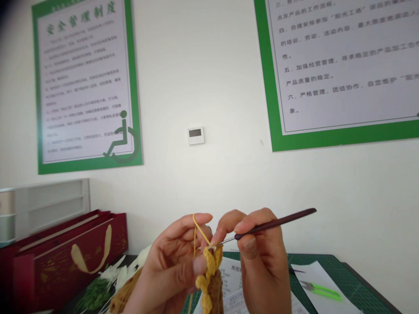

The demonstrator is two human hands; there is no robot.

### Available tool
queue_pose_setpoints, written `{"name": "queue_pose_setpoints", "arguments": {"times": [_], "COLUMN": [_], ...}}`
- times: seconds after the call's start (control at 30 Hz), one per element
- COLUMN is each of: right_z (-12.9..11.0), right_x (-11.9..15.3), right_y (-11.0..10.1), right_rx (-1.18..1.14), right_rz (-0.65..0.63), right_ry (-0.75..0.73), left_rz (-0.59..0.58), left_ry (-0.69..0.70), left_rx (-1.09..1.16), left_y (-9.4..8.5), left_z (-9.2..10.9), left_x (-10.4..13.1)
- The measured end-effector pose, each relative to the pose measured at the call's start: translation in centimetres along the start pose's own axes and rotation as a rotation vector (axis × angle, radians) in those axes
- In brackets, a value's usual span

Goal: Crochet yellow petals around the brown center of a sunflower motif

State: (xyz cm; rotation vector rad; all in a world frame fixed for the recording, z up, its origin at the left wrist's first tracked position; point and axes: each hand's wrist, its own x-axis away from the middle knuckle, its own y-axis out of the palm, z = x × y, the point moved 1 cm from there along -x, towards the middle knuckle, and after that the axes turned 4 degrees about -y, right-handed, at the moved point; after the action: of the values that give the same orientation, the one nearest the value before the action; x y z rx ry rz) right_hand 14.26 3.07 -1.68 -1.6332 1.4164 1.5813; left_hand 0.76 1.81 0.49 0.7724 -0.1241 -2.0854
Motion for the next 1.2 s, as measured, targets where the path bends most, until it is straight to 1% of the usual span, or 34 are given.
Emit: {"name": "queue_pose_setpoints", "arguments": {"times": [0.13,0.23,0.57,0.7,0.9,1.1,1.2], "right_z": [-0.4,-0.6,0.2,0.4,1.3,1.6,1.5], "right_x": [0.0,0.0,0.7,0.9,1.1,1.4,1.2], "right_y": [0.0,0.2,1.2,1.7,1.4,1.8,2.0], "right_rx": [0.102,0.161,0.129,0.046,-0.106,-0.203,-0.221], "right_rz": [-0.002,0.021,0.114,0.181,0.163,0.214,0.198], "right_ry": [-0.094,-0.163,-0.178,-0.077,0.071,0.209,0.218], "left_rz": [0.04,0.066,0.147,0.208,0.279,0.329,0.333], "left_ry": [0.009,0.028,0.076,0.134,0.183,0.223,0.204], "left_rx": [-0.004,-0.011,-0.05,-0.079,-0.057,-0.096,-0.095], "left_y": [0.1,0.3,0.6,1.0,1.6,1.7,1.7], "left_z": [0.1,0.1,0.1,0.0,-0.1,-0.1,-0.1], "left_x": [0.1,0.2,0.3,0.5,0.6,0.7,0.8]}}
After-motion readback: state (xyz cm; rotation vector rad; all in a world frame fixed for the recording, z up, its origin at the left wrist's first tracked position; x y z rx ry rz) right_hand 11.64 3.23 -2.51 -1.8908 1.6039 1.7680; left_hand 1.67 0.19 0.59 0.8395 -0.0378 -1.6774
